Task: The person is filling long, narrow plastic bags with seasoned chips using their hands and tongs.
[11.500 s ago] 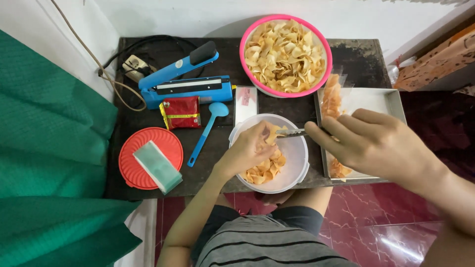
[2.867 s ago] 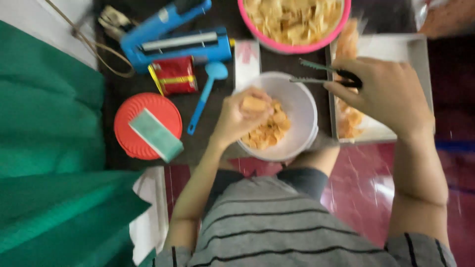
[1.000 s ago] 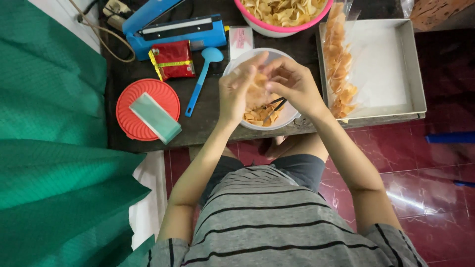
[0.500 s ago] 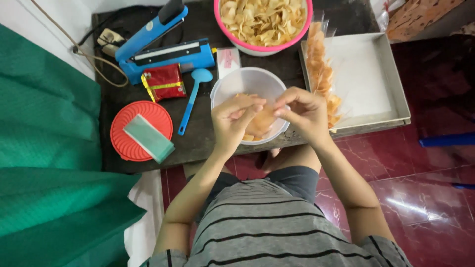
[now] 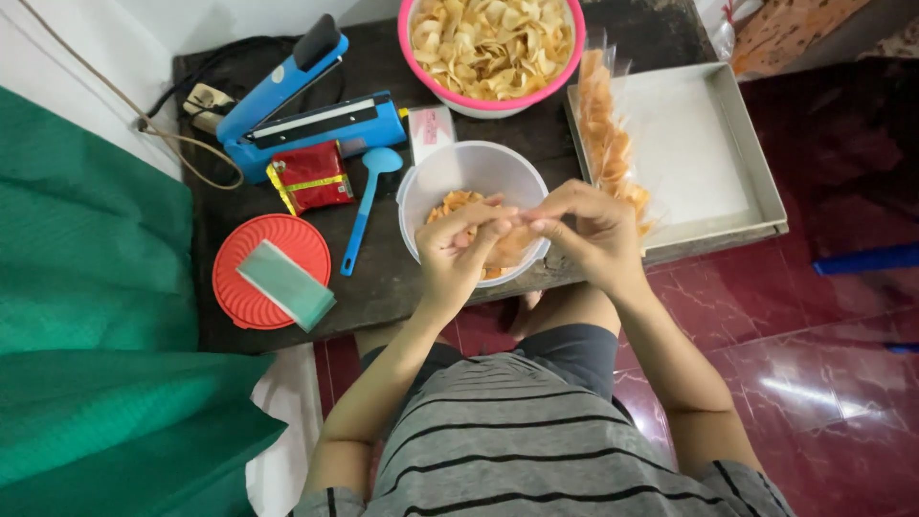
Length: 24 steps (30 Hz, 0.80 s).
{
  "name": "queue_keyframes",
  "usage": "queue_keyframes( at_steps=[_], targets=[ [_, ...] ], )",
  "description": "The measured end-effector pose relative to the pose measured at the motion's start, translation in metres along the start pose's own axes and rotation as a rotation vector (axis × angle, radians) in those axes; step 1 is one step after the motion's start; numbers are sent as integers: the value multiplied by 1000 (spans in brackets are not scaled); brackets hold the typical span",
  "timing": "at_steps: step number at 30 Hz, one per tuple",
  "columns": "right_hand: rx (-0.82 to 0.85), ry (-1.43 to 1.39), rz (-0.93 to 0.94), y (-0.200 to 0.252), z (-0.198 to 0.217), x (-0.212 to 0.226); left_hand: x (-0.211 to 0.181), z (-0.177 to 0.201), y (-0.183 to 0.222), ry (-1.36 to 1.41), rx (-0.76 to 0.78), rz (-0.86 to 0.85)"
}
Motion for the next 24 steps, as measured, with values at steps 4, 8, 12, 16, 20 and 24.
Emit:
queue_keyframes(
  at_steps=[4, 8, 12, 16, 20, 24],
  targets=[
    [-58, 87, -17, 5, 18, 1, 7, -12, 2, 102, 42, 106],
    [-93, 233, -15, 10, 34, 0, 10, -27, 0, 82, 39, 209],
    [-141, 101, -98, 19, 47, -6, 29, -44, 1, 118, 8, 263],
    [-235, 165, -139, 33, 79, -15, 27, -71, -2, 174, 155, 294],
    [-305, 262, -142, 44, 108, -22, 25, -100, -4, 39, 325, 325],
    [-319, 278, -126, 45, 137, -34, 30, -127, -19, -67, 487, 262]
  ],
)
Point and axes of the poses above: each hand's wrist, its own y-axis away from the middle knuckle, its own z-axis out of the back of the hand, x = y × z, the point moved 4 cm from there along -y, towards the middle knuckle, and after that the axes turned 3 degrees about -x, right-handed, at the moved point
